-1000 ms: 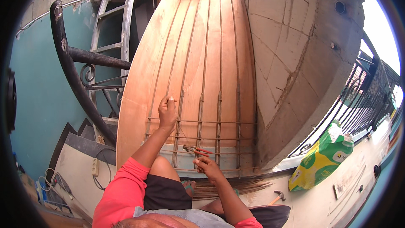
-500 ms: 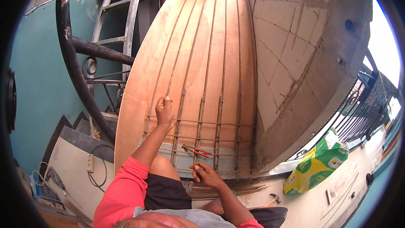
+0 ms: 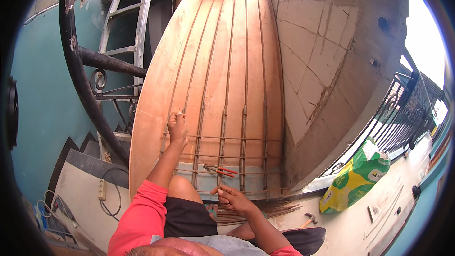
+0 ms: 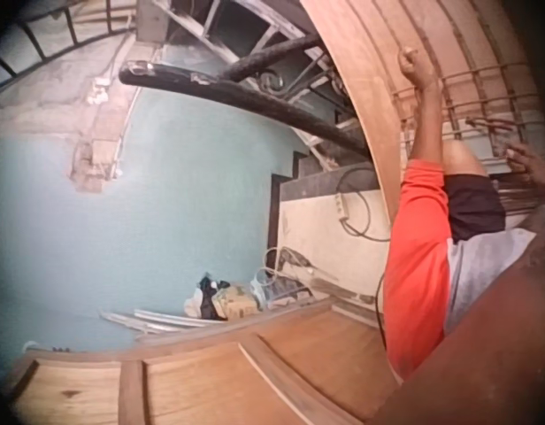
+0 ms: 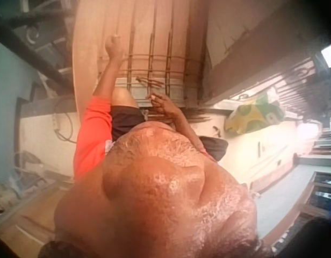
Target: The person ties metal rebar rods together using wire and pliers to form a grid structure on a wooden surface. They repeatedly wrap wire around intersections and twist it to secure the rods in place.
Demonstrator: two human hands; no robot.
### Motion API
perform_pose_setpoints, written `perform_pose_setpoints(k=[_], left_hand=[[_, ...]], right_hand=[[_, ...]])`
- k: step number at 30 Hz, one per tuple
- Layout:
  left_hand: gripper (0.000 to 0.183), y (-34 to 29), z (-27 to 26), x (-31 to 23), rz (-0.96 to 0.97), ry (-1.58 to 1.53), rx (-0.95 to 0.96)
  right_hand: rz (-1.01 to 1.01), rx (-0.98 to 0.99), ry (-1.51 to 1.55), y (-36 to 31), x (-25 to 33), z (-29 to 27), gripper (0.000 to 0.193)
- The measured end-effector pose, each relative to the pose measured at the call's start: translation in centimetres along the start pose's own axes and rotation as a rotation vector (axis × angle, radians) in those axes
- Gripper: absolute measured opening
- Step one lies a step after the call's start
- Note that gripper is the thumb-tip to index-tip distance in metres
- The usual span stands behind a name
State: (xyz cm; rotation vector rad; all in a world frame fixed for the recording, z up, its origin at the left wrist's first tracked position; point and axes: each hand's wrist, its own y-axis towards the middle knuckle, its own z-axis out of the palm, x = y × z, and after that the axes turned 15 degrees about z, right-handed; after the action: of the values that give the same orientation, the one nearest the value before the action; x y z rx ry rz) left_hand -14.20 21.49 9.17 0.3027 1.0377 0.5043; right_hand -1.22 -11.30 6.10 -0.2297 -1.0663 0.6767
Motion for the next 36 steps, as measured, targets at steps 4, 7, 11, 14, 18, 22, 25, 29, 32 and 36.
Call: perform_pose_setpoints(k=[4, 7, 11, 14, 18, 22, 25, 29, 32, 36], left_hand=[[0.026, -0.3, 0.4, -0.3, -0.020, -0.006, 0.022], [0.025, 0.1, -0.2, 0.2, 0.004, 0.016, -0.002], [0.024, -0.3, 0.2, -0.5, -0.069, -0.014, -0.031], [0.025, 0.0, 0.1, 0.3, -0.032, -0.029, -0.009], [0.025, -0.2, 0.7, 0.2, -0.047, -0.070, 0.001], [0.023, 0.2, -0.2, 0.3, -0.051, -0.037, -0.017], [0.025, -0.4, 0.2, 0.0, -0.094, -0.068, -0.004], [0.026, -0.4, 0.3, 0.0, -0.015, -0.034, 0.020], [0.026, -0.2, -0.3, 0.0, -0.045, -0.038, 0.010], [0.025, 0.0, -1.2, 0.6, -0.070, -0.052, 0.012]], right_hand=[[-0.048, 0.059, 0.138, 0.1, -1.3, -1.9, 0.028], [-0.077, -0.062, 0.007, -0.4, -1.1, -0.8, 0.030], [-0.153, -0.173, -0.100, -0.1, -2.0, -1.4, 0.032], [-0.115, -0.173, -0.159, -0.6, -2.3, -2.1, 0.035], [-0.083, -0.288, -0.364, -0.2, -2.9, -2.7, 0.039], [-0.105, -0.266, -0.368, 0.3, -3.5, -2.1, 0.040], [-0.108, -0.186, -0.312, 0.4, -4.6, -3.3, 0.041], [-0.034, -0.197, -0.295, -0.5, -3.9, -2.4, 0.041], [-0.043, -0.248, -0.308, -0.3, -4.5, -2.1, 0.041], [-0.010, -0.227, -0.258, -1.2, -4.7, -1.8, 0.042]])
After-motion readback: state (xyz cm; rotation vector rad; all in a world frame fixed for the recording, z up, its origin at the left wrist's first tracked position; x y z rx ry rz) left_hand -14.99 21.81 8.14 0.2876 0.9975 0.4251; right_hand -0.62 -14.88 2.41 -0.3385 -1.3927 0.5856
